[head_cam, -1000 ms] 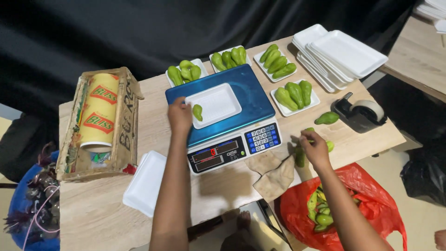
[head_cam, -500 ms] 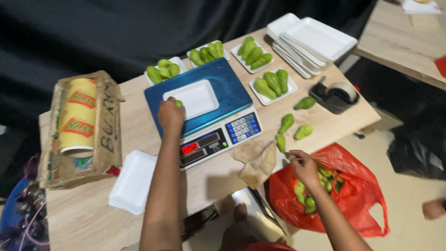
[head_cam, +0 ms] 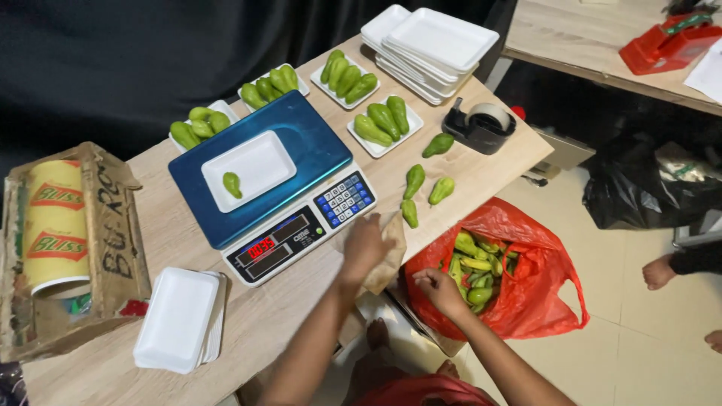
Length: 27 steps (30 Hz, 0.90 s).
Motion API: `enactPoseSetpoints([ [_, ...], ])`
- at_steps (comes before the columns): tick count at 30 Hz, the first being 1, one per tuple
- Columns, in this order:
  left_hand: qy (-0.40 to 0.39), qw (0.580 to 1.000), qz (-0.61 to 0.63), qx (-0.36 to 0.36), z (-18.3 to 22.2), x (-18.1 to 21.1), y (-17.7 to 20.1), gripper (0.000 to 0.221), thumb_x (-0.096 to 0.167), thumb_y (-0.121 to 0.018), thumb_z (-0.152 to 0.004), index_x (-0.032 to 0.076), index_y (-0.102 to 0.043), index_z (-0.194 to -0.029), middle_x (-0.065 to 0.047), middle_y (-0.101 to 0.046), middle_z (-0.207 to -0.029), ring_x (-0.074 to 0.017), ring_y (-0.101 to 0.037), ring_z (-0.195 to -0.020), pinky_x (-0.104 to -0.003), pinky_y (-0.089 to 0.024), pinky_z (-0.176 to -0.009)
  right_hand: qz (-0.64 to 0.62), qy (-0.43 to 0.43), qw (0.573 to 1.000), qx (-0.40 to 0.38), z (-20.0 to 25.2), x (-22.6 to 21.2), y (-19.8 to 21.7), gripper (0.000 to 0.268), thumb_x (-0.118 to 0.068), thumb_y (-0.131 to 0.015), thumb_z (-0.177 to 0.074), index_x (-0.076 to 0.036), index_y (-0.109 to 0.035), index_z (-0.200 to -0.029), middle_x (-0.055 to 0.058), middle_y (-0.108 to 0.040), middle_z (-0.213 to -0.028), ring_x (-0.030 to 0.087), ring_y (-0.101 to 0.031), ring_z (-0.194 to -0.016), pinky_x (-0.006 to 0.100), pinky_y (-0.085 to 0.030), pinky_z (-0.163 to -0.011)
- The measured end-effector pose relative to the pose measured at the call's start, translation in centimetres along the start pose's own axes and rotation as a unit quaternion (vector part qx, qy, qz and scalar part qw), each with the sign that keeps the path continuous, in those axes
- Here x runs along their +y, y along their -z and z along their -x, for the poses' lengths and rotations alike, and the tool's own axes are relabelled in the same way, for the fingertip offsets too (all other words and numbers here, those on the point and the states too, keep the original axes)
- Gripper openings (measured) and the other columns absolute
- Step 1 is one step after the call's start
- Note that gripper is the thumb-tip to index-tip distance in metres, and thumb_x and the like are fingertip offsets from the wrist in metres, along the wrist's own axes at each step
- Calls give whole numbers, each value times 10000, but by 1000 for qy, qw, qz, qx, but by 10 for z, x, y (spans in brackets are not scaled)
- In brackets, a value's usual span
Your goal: The person wipes chayote vegetables with a cloth and places them onto white foam trays on a table, occasionally using a digital scale to weigh them.
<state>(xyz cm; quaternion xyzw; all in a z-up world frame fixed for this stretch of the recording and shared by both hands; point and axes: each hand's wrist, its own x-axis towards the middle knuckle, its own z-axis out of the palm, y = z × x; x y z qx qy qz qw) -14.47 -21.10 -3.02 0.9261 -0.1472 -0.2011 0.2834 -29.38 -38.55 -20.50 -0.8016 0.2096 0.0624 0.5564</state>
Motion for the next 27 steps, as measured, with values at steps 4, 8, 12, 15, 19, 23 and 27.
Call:
enactPoseSetpoints([
  [4, -26, 1000, 5, 15, -42, -35, -97, 423, 60, -526, -963, -45, -569, -1370, -307, -654, -1134, -511, -675, -1121, -598, -569, -914, -170, -39, 984, 22, 21, -15, 8, 230, -209, -681, -946, -70, -802, -1083, 173, -762, -786, 245, -711, -723, 353, -612, -611],
  [8, -108, 983, 97, -110, 43, 50, -47, 418, 264, -631, -895, 108, -681, -1280, -247, -716, -1162, -436, -667, -1170, -546, -536, -992, -468, -117, 876, -5, 61, -76, 38, 558, -516, -540, -983, -49, -666, -1261, 233, -716, -1115, 362, -683, -990, 648, -522, -922],
  [12, -202, 954, 122, -185, 31, 77, -61, 454, 432, -650, -904, 114, -718, -1220, -175, -777, -1015, -382, -720, -1065, -496, -579, -937, -622, -135, 759, -136, 65, -53, 59, 817, -800, -485, -893, -103, -639, -1291, 213, -677, -1176, 351, -635, -1069, 632, -446, -1014],
  [15, -108, 992, 45, -39, -24, 91, -69, 420, 400, -610, -991, 81, -649, -1262, -190, -637, -1214, -409, -655, -1086, -535, -535, -849, -721, -152, 634, -233, 68, -4, 66, 1059, -899, -532, -789, -73, -528, -1450, 241, -552, -1448, 383, -490, -1372, 526, -331, -1179],
  [19, -151, 983, -56, 89, -123, 71, -153, 588, 189, -747, -914, 54, -460, -1408, -241, -457, -1329, -453, -510, -1136, -531, -467, -936, -739, -89, 626, -231, 87, 6, 74, 1037, -859, -521, -850, -24, -501, -1465, 240, -555, -1451, 361, -520, -1360, 491, -373, -1167],
  [23, -201, 944, -177, 191, -178, 52, -201, 605, 31, -513, -919, 218, -458, -1491, -244, -446, -1358, -417, -513, -1107, -509, -481, -911, -728, 12, 650, -218, 108, -14, 96, 774, -710, -497, -966, -148, -488, -1497, 187, -513, -1511, 367, -481, -1390, 547, -319, -1163],
  [27, -197, 953, 176, 149, -179, 47, -197, 629, 0, -616, -882, 148, -522, -1486, -228, -565, -1325, -419, -553, -1237, -462, -428, -1101, -685, 150, 702, -126, 115, -28, 124, 650, -558, -464, -1079, -182, -348, -1597, 190, -514, -1517, 343, -565, -1299, 490, -433, -1063],
])
